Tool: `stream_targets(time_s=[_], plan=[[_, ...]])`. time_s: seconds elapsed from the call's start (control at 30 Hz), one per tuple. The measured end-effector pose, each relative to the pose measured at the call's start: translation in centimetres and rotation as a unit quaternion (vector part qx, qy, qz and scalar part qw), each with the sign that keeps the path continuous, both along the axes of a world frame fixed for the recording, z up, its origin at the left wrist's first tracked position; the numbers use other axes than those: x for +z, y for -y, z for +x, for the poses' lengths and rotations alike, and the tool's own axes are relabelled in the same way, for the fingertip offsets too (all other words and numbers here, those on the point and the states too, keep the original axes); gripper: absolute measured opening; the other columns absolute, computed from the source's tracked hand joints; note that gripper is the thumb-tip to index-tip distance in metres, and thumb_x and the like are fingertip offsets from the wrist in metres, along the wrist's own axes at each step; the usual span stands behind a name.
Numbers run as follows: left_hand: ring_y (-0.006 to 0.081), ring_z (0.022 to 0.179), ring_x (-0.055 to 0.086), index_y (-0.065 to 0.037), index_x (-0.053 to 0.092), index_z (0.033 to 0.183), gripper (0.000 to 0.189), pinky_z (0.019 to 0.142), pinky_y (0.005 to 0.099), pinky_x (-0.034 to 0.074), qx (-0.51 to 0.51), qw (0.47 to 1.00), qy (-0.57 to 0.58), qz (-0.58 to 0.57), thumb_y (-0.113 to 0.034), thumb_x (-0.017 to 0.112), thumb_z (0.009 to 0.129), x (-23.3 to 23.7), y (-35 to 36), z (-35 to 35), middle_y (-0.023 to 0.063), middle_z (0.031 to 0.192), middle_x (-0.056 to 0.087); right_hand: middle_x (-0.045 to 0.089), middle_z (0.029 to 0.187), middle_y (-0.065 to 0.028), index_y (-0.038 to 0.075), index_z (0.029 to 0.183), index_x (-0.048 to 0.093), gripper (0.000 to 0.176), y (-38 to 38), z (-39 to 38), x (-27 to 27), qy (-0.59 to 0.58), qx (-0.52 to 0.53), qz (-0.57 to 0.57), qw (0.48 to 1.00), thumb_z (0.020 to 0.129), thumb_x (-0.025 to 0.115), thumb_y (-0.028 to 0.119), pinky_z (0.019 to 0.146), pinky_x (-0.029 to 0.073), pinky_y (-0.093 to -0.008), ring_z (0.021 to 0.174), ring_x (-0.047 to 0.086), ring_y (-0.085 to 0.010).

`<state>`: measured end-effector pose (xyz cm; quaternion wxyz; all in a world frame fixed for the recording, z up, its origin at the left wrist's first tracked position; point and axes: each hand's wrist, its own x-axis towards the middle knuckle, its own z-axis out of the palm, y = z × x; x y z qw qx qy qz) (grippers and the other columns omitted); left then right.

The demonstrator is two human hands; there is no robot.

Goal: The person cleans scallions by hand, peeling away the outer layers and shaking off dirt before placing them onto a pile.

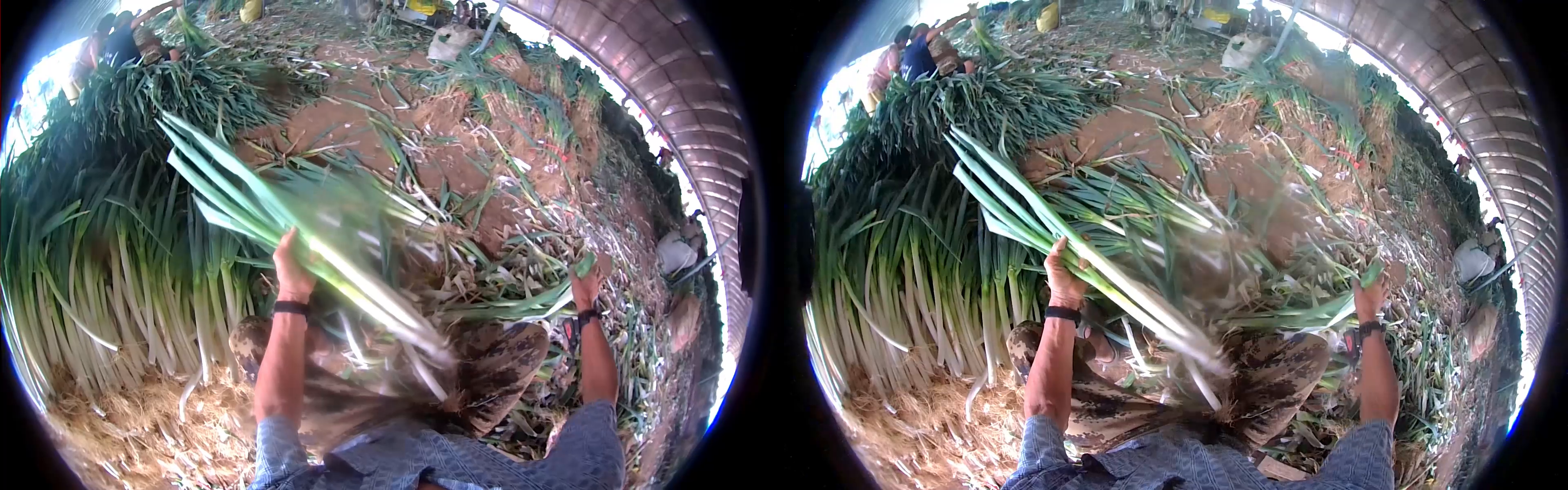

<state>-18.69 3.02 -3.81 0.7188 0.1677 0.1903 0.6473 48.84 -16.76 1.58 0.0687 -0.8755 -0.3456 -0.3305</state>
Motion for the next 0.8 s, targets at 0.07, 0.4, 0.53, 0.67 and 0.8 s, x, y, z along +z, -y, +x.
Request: stream_targets(time_s=[0.07,0.4,0.53,0.67,0.8], plan=[[0.0171,0.078,0.062,-0.004,0.058,0.115,0.036,0.060,0.0290,0.051,-0.010,1.000,0.005,0.012,-0.024,0.064,0.085,0.8,0.2,1.3,0.0057,0.095,0.062,0.054,0.137,-0.0217,0.005,0.142,0.046,0.079,-0.7,-3.0,-1.1,-0.120,0.186,0.071,0.973,0.083,0.073,0.050,0.108,0.042,-0.0484,0.122,0.056,-0.0329],[0.0188,0.069,0.061,-0.001,0.059,0.109,0.039,0.061,0.0322,0.053,-0.068,0.994,-0.048,0.075,-0.031,0.065,0.086,9.9,3.0,7.8,0.0115,0.088,0.064,0.057,0.080,-0.0046,0.004,0.100,0.060,0.025,-8.7,-41.5,0.6,-0.546,0.664,-0.026,0.510,0.097,0.064,0.029,0.060,0.048,-0.0317,0.067,0.051,-0.0135],[0.0098,0.060,0.050,-0.009,0.061,0.106,0.044,0.054,0.0283,0.045,-0.057,0.987,-0.141,0.057,-0.052,0.055,0.097,9.0,2.4,6.0,0.0013,0.085,0.063,0.051,0.070,-0.0009,0.007,0.083,0.055,0.033,-10.2,-41.5,1.4,-0.427,0.634,0.022,0.644,0.090,0.073,0.034,0.050,0.043,-0.0304,0.058,0.046,-0.0110],[0.0090,0.058,0.046,-0.011,0.062,0.106,0.033,0.054,0.0265,0.042,-0.037,0.983,-0.178,0.024,-0.042,0.066,0.095,7.2,2.7,7.6,-0.0001,0.084,0.061,0.053,0.068,-0.0020,0.009,0.081,0.054,0.040,-10.4,-41.0,2.3,-0.306,0.610,-0.052,0.729,0.086,0.076,0.042,0.047,0.042,-0.0307,0.054,0.045,-0.0107],[0.0149,0.077,0.063,-0.010,0.061,0.112,0.033,0.070,0.0291,0.054,-0.053,0.983,-0.177,-0.011,-0.033,0.072,0.091,7.4,2.5,8.1,0.0025,0.093,0.065,0.052,0.062,-0.0013,0.007,0.080,0.056,0.041,-9.5,-41.8,2.6,-0.341,0.600,-0.095,0.717,0.086,0.076,0.042,0.046,0.043,-0.0329,0.050,0.046,-0.0119]])
